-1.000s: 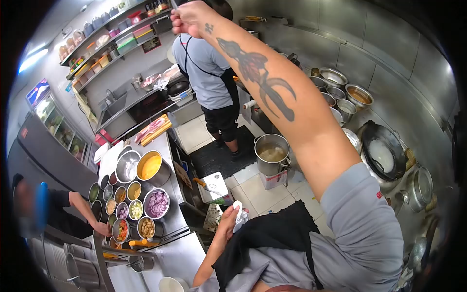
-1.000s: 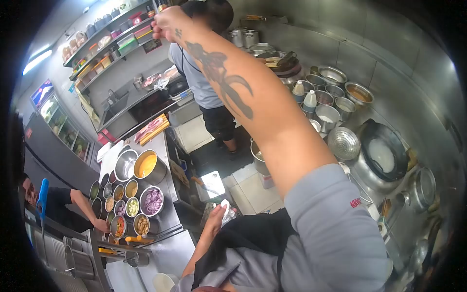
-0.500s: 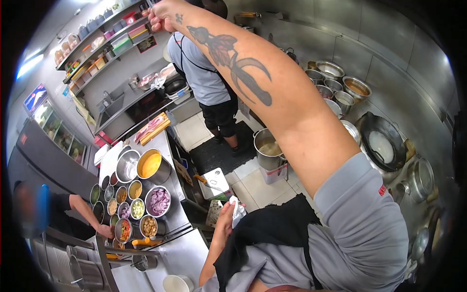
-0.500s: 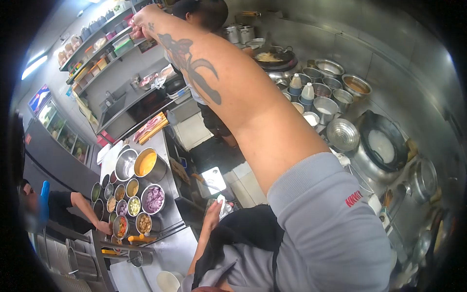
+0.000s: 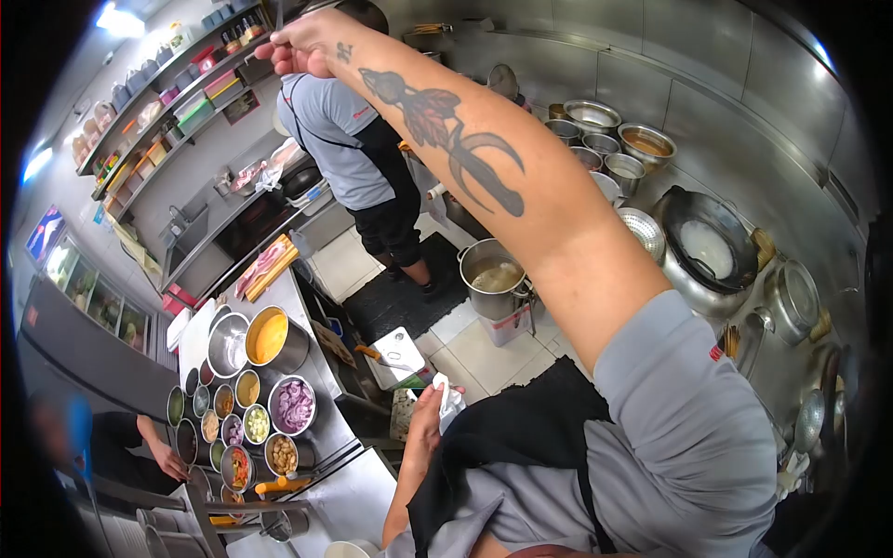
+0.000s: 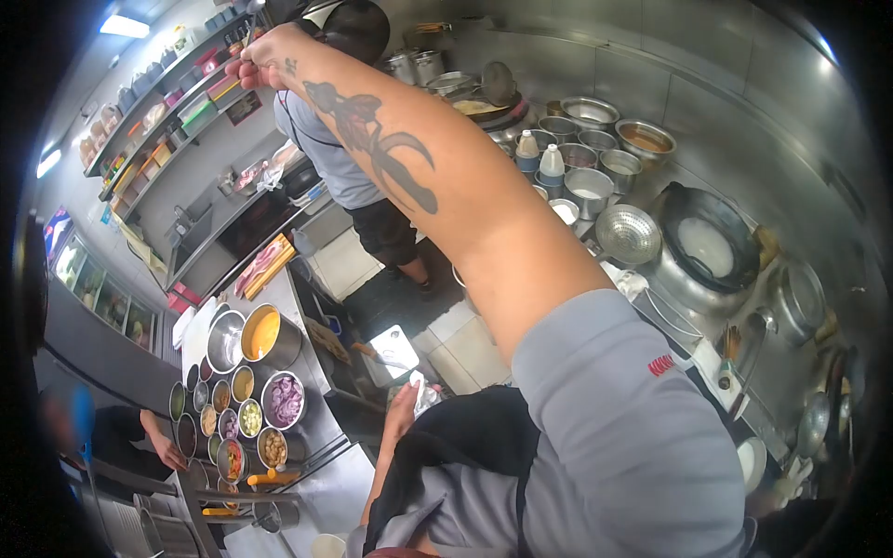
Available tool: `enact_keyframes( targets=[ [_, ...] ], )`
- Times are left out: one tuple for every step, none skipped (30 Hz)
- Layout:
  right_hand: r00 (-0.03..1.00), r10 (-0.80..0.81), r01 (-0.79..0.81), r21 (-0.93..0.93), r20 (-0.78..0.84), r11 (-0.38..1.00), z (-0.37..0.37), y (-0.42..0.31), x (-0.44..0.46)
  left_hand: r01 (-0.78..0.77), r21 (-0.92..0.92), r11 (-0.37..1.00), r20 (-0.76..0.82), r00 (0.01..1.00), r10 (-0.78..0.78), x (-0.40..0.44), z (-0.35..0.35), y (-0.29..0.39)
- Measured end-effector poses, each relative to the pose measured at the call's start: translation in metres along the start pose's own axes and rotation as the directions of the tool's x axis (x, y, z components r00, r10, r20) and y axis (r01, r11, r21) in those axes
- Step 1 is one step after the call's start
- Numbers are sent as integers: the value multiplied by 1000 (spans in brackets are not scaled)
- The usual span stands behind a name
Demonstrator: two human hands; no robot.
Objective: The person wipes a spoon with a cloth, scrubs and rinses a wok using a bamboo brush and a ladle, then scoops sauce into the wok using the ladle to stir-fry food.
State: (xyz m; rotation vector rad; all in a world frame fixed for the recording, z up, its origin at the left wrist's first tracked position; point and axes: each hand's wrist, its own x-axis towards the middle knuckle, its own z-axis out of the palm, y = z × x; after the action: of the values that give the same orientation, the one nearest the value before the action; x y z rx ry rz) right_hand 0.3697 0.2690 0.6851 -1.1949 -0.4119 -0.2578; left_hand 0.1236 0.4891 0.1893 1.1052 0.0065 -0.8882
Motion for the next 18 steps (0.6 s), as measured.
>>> enact_keyframes(
  targets=[
    [1000, -17, 17, -21, -24, 1000, -5, -1, -7, 1, 3, 1000, 3, 1000, -1, 0, 0, 0],
    [998, -34, 32, -42, -47, 999, -9, -2, -14, 3, 4, 1000, 6, 1000, -3, 0, 0, 0],
    [996, -51, 46, -62, -71, 997, -14, -2, -18, 5, 6, 1000, 9, 1000, -5, -1, 1, 0],
    [998, -16, 13, -64, -54, 998, -20, -5, -22, 7, 0, 1000, 8, 1000, -7, -1, 2, -1],
    [999, -4, 1, -86, -43, 996, -24, -6, -26, 10, -6, 1000, 7, 1000, -9, -1, 3, -2],
    [999, 8, -11, -108, -33, 994, -25, -10, -35, 12, -11, 1000, 8, 1000, -12, -1, 4, -2],
    [1000, 20, -22, -133, -23, 991, -23, -17, -49, 12, -13, 1000, 21, 1000, -12, -1, 5, -3],
    [999, 18, -24, -137, -47, 990, -20, -21, -64, 13, -14, 1000, 33, 999, -12, -1, 6, -3],
    [1000, 13, -17, -135, -28, 991, -22, -21, -68, 12, -16, 1000, 43, 999, -12, -2, 7, -4],
    [1000, 9, -10, -132, -7, 991, -23, -21, -72, 15, -23, 1000, 43, 999, -14, -3, 9, -4],
    [1000, 4, -2, -128, 15, 992, -23, -21, -76, 17, -29, 999, 42, 999, -16, -4, 11, -4],
    [1000, 9, -6, -125, 19, 992, -23, -21, -82, 19, -35, 999, 39, 999, -18, -5, 11, -4],
    [1000, 11, -8, -139, 15, 990, -22, -21, -87, 15, -29, 999, 42, 999, -13, -4, 10, -5],
    [1000, 13, -11, -152, 10, 988, -22, -21, -93, 11, -24, 1000, 45, 999, -10, -3, 9, -7],
    [1000, 16, -15, -164, 6, 986, -21, -22, -100, 7, -18, 1000, 47, 999, -6, -3, 9, -7],
    [1000, 11, -9, -167, 9, 986, -21, -22, -105, 11, -13, 1000, 38, 999, -10, -4, 10, -7],
    [1000, 6, -3, -170, 12, 985, -20, -23, -111, 15, -7, 1000, 29, 999, -15, -6, 12, -6],
    [1000, 0, 3, -174, 15, 985, -21, -23, -114, 19, -2, 1000, 22, 1000, -19, -7, 14, -6]
  ],
)
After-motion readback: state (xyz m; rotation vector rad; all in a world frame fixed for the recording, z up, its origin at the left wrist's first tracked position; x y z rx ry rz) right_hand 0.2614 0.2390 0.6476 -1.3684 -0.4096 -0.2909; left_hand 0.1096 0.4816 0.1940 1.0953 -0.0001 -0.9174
